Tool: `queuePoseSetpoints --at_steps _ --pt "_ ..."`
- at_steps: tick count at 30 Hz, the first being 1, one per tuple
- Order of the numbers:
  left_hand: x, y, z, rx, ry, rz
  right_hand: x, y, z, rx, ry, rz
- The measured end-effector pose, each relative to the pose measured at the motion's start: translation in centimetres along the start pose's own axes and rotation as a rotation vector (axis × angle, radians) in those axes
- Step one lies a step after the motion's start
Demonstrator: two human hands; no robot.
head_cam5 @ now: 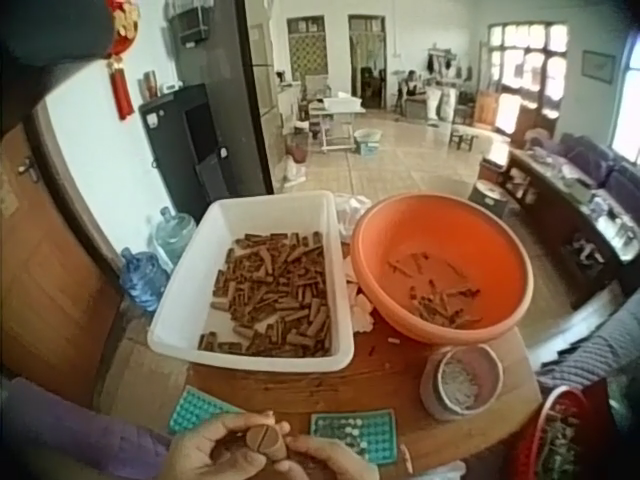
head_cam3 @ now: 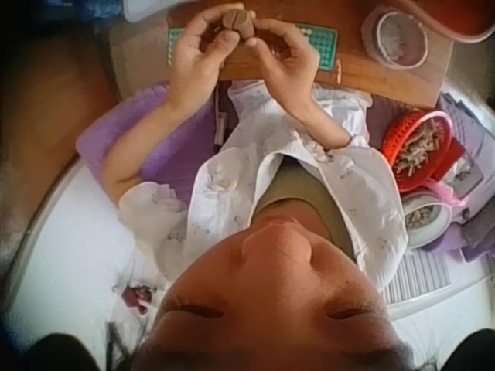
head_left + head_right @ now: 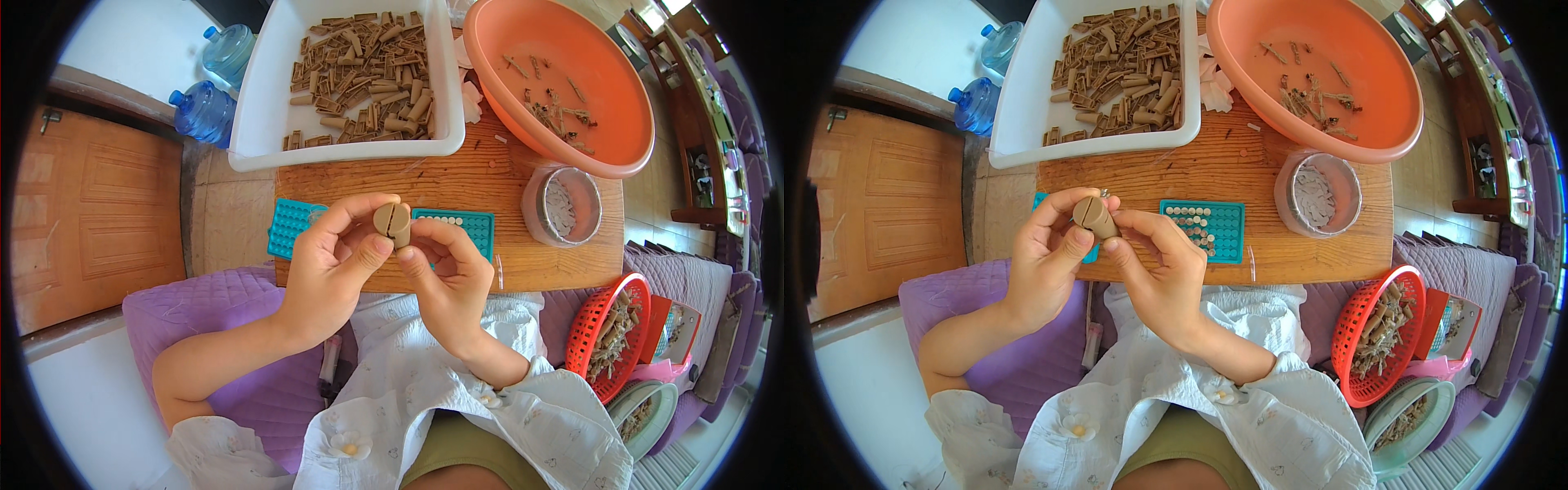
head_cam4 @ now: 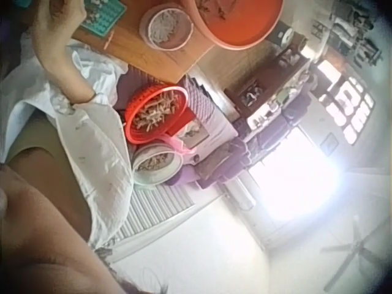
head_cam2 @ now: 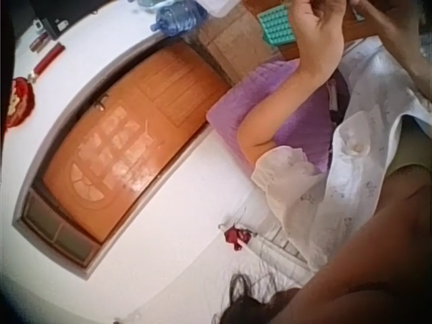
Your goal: The person assembles small wooden slats, plastic trays, plastic cylinders, and small metal screws into final units by hand.
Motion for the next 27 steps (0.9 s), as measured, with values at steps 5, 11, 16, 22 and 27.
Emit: queuePoseSetpoints --at_steps 5,11,16,22,27 --pt "-0.1 0.3 -0.2 -0.080 0.002 0.249 0.0 0.4 0.3 0.118 0.055 -0.105" --pt "-0.3 -0.3 -0.3 -0.164 -0.027 0.448 -1.5 0.8 -0.3 0.079 -0.015 -0.198" --pt "-0.6 0.2 0.0 -0.425 -0.009 0.613 -2.0 1.4 -0.8 0.086 0.148 0.064" --pt "-0.8 0.8 0.2 -0.576 -0.038 0.687 -2.3 0.1 -0.1 0.158 -0.052 -0.220" --pt "-1.8 1.6 0.1 -0.679 -0.152 0.705 -2.0 1.0 -0.3 0.259 -0.116 -0.152"
Point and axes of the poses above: each hand's wrist, its own z-axis towards the middle knuckle, its own x-axis out of the back of the hand, y = z × x, the point moved 4 cm from there along z, towards the middle knuckle, and after that the axes turned 5 degrees about z, right-handed, at the moved point
